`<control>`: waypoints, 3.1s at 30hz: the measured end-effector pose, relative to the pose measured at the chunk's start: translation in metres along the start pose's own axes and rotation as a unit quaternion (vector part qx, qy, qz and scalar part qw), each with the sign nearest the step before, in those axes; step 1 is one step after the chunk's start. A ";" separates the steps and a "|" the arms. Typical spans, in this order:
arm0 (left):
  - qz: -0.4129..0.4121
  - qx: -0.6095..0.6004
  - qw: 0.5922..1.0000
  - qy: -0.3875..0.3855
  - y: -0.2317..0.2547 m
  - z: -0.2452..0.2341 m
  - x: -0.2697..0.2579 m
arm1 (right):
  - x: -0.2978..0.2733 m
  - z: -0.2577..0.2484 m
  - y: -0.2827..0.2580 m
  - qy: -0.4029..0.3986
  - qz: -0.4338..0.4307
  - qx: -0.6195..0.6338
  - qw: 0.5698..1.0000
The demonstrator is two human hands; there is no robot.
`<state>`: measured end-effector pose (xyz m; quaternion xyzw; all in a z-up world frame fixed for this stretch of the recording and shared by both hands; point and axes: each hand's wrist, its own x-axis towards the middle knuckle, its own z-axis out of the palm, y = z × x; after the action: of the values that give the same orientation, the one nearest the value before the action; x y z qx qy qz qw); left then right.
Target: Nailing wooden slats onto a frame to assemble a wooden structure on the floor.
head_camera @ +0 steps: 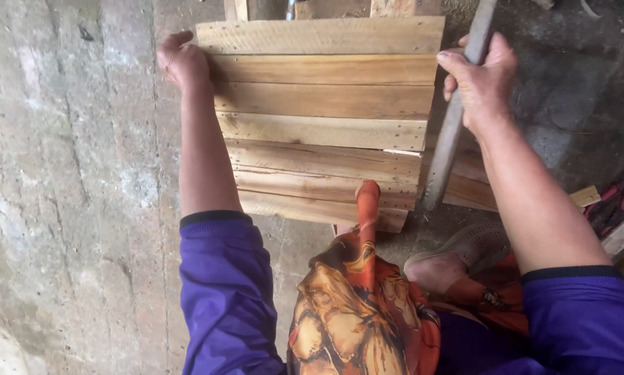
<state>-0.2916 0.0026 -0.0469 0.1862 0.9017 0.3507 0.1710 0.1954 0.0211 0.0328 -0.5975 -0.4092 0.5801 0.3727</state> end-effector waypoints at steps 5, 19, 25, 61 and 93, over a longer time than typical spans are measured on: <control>-0.145 -0.109 0.973 -0.144 0.027 -0.030 -0.015 | 0.000 -0.001 -0.001 0.002 -0.009 0.003 1.000; 0.175 -0.265 0.939 -0.130 0.118 -0.093 -0.025 | 0.002 -0.015 -0.005 -0.001 0.062 0.023 0.998; 0.009 -0.184 0.978 -0.101 0.058 -0.056 -0.019 | -0.009 -0.002 -0.036 -0.033 0.082 0.075 0.993; 0.400 -0.229 0.858 -0.226 0.142 0.111 -0.257 | 0.010 0.036 0.001 0.020 -0.079 -0.029 0.996; 0.441 -0.157 0.869 -0.159 0.137 0.117 -0.258 | 0.014 0.032 0.011 0.014 -0.091 -0.022 0.995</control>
<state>0.0144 0.0456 0.0133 0.5882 0.6196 0.4923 0.1663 0.1644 0.0285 0.0153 -0.5733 -0.4695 0.5265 0.4167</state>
